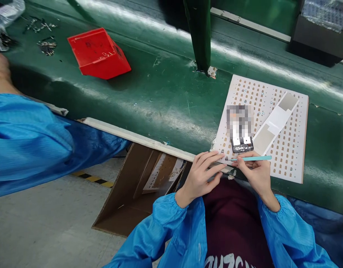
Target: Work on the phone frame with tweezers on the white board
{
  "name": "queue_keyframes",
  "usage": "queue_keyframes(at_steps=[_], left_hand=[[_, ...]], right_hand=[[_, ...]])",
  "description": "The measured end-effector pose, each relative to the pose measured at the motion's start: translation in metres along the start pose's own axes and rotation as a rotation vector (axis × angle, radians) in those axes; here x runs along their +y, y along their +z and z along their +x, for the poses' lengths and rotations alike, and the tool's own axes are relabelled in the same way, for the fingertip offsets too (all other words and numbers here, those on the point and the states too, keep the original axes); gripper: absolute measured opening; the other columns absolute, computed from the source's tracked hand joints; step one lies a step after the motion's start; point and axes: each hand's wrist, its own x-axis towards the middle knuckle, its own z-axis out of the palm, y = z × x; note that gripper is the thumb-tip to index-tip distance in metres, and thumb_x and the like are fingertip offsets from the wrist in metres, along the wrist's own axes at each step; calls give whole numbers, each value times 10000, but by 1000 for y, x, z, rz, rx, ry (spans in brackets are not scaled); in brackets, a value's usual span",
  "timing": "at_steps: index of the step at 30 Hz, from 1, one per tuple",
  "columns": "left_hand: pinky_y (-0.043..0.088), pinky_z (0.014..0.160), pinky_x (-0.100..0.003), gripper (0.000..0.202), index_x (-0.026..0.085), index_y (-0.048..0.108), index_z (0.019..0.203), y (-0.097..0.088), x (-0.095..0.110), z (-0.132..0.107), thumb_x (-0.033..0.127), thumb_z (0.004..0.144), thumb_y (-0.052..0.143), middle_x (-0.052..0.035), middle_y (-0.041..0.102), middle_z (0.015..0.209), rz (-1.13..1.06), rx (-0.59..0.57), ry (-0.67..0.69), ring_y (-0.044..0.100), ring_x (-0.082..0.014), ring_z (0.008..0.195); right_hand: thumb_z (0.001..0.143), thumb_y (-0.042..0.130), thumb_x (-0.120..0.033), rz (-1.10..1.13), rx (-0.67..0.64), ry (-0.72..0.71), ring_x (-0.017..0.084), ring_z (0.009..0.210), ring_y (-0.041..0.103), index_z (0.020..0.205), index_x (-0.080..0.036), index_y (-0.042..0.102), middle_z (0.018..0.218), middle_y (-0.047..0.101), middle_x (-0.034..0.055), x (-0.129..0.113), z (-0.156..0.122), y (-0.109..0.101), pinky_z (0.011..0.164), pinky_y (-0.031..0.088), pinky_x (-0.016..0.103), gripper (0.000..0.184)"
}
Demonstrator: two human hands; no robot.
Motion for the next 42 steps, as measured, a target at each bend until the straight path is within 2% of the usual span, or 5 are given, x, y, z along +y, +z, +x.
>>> queue_keyframes(at_steps=[6,26,34,38,42], left_hand=[[606,953,-408,193,252,735,1159,-4,15,19,129,1028,665,-39,796,1116,-146,222,-242,741,-211,1074],[557,846,-349,148,218,700,904,-9,31,40,77,951,701,-21,734,921,-306,226,-219,657,-188,936],[540,829,-336,145,213,691,890,-1,38,37,88,937,747,-11,709,902,-392,237,-322,646,-179,910],[548,865,-344,188,231,717,942,-23,38,24,45,937,747,-3,725,923,-237,264,-288,657,-182,945],[549,897,-376,220,243,742,1023,-65,20,-25,43,933,752,-16,738,946,161,325,-329,676,-204,947]], right_hand=[[966,871,-503,91,0,-40,290,721,809,909,-216,764,784,777,64,-13,-4,-7,640,727,344,312],[1029,812,-262,145,-52,-231,270,737,814,1025,-206,779,884,790,65,-28,-21,-6,643,730,327,66],[1029,770,-161,92,75,-423,251,740,807,1080,-234,778,950,785,53,-20,-21,3,662,733,346,89],[1030,798,-218,36,135,-404,264,732,808,1031,-214,777,906,773,58,-35,-7,-7,606,722,335,22],[1008,840,-237,-58,154,-433,264,754,812,991,-193,783,841,783,60,-63,33,-28,626,717,318,74]])
